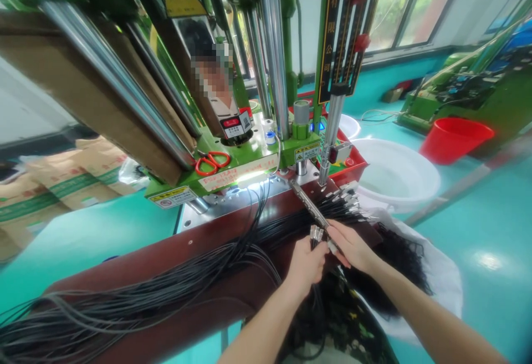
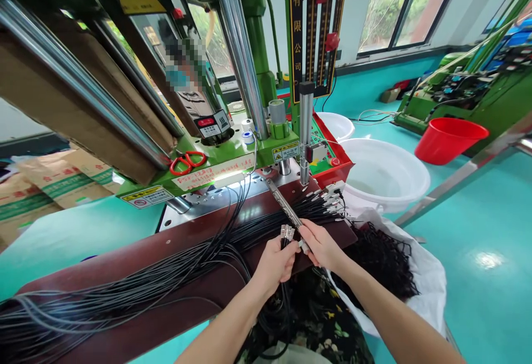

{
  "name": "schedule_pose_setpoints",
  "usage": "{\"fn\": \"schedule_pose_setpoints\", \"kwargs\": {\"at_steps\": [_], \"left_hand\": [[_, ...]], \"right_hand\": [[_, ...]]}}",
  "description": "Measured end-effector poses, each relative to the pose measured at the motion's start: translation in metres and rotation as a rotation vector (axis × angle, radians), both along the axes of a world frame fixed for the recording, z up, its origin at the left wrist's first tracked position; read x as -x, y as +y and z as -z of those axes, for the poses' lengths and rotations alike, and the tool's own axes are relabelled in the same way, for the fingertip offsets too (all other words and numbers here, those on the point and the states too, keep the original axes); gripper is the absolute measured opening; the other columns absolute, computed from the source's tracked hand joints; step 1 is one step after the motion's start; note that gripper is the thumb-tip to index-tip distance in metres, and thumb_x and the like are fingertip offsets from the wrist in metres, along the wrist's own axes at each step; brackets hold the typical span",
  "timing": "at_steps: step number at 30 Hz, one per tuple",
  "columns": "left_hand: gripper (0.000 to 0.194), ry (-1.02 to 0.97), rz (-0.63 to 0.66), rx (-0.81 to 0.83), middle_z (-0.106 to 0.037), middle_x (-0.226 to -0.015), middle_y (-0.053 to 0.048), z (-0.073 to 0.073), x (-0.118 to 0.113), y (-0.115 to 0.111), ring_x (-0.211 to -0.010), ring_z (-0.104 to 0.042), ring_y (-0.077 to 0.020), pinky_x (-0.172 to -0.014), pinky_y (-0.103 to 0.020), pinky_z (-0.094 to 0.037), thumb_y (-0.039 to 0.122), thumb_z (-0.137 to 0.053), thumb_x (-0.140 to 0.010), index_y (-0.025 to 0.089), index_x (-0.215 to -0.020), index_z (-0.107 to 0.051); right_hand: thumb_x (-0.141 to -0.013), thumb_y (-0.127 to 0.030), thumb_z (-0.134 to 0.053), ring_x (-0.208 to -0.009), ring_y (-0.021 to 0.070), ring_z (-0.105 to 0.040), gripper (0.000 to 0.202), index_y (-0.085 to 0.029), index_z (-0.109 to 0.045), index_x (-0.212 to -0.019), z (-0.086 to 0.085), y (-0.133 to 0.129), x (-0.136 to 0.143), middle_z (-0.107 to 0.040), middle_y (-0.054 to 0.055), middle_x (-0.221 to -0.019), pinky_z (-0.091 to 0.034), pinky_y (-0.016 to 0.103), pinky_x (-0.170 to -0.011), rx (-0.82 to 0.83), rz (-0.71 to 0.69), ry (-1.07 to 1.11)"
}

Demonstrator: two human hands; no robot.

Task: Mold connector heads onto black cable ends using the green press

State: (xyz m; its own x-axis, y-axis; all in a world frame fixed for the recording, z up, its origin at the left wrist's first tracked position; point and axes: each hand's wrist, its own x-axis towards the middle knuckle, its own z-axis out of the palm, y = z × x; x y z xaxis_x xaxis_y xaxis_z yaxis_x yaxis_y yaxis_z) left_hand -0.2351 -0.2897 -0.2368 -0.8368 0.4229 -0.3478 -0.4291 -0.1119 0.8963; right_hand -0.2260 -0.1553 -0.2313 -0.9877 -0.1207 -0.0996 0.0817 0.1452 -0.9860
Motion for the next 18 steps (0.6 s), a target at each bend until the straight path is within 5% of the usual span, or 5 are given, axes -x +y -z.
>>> {"fn": "schedule_pose_setpoints", "kwargs": {"at_steps": [3,6,10,18], "left_hand": [[0.028,0.117,-0.143,0.004,-0.042,-0.042,0.007,-0.001,0.007,-0.005,-0.031,-0.038,-0.0052,-0.031,-0.016,-0.031,0.044,-0.050,-0.075,0.016,-0.070,-0.045],[0.032,0.055,-0.267,-0.037,-0.033,-0.040,0.011,-0.003,0.012,-0.007,-0.028,-0.029,-0.0044,-0.028,-0.016,-0.025,0.051,-0.044,-0.077,0.019,-0.077,-0.042],[0.035,0.001,-0.176,-0.001,-0.034,-0.041,0.012,0.001,0.008,0.000,-0.028,-0.023,-0.0024,-0.028,-0.015,-0.016,0.052,-0.052,-0.070,0.020,-0.080,-0.043],[0.037,0.047,-0.154,0.093,-0.039,-0.042,0.008,0.002,0.007,0.004,-0.034,-0.030,-0.0032,-0.035,-0.017,-0.022,0.050,-0.063,-0.061,0.016,-0.065,-0.048]], "right_hand": [[-0.087,-0.044,-0.038,-0.024,0.0050,-0.032,0.045,-0.013,-0.044,-0.118,0.001,0.001,0.001,-0.046,-0.007,-0.044,-0.020,0.014,-0.023,0.117,0.048,-0.056],[-0.085,-0.046,-0.040,-0.023,0.0056,-0.032,0.052,-0.013,-0.037,-0.126,0.000,0.002,0.002,-0.045,-0.008,-0.041,-0.019,0.013,-0.022,0.193,0.109,-0.096],[-0.084,-0.046,-0.044,-0.023,0.0057,-0.033,0.058,-0.011,-0.034,-0.129,-0.002,0.003,0.003,-0.046,-0.008,-0.041,-0.021,0.013,-0.022,0.214,0.096,-0.117],[-0.085,-0.045,-0.042,-0.025,0.0045,-0.034,0.055,-0.011,-0.036,-0.129,0.000,0.007,0.006,-0.054,-0.003,-0.049,-0.019,0.014,-0.024,0.185,0.015,-0.110]]}}
